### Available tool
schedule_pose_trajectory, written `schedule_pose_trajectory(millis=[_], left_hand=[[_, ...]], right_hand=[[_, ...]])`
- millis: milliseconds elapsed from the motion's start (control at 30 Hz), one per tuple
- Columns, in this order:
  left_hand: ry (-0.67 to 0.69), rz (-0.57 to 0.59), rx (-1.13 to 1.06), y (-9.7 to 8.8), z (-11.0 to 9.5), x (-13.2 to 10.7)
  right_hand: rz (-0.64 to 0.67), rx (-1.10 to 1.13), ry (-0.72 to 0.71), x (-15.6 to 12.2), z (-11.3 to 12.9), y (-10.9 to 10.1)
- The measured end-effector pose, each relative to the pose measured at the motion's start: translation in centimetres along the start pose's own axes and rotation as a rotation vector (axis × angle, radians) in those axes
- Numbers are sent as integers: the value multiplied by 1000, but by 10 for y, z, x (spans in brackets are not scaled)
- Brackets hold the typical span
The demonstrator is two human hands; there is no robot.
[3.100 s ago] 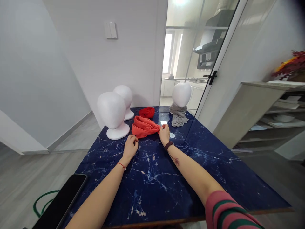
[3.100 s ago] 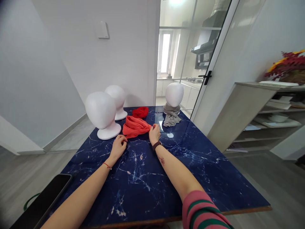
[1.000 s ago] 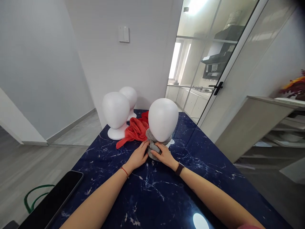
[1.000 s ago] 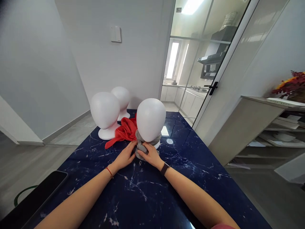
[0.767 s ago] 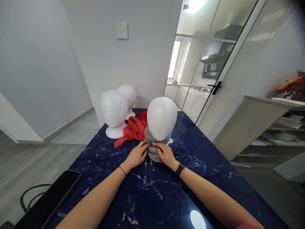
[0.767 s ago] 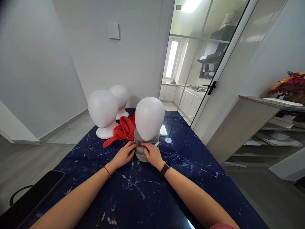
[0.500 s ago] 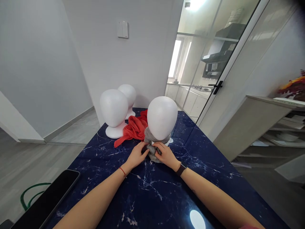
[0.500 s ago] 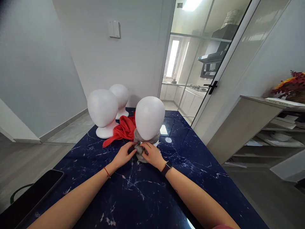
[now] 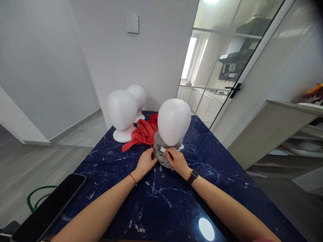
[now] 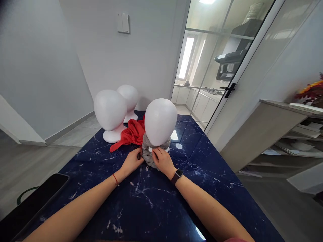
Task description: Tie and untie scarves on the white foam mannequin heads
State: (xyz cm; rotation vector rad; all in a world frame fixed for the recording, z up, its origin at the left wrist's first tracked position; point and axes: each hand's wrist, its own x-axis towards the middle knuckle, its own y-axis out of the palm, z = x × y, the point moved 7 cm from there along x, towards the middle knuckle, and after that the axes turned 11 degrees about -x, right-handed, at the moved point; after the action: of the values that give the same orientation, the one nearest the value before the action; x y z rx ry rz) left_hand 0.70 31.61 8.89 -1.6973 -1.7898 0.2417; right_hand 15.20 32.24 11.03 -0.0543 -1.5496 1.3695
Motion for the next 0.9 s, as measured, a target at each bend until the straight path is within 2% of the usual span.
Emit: schedule_pose_trajectory(millis=[167,333,500,567,700,767,900], left_hand=[[131,47,-13,2,-15,-5],[143,31,63,1,-16,-4],[280,139,82,6,-26,-5],[238,125,81,2,-26,-2],[51,15,-43,-11,-13,4],[27,-13,-146,-13,-9,6],[17,9,-334,-7,-4,8]], right_hand=[[8,60,-90,-1,5,0],[17,33,-99,-2,4,5],[15,-56,-79,-2,1,6],[-6,-85,-52,-1,-2,3],[-66,-136,-2,-1,-5,-2],[-80,-159,17,-1,-5,-3],[-71,-169,61,0,-7,-4]])
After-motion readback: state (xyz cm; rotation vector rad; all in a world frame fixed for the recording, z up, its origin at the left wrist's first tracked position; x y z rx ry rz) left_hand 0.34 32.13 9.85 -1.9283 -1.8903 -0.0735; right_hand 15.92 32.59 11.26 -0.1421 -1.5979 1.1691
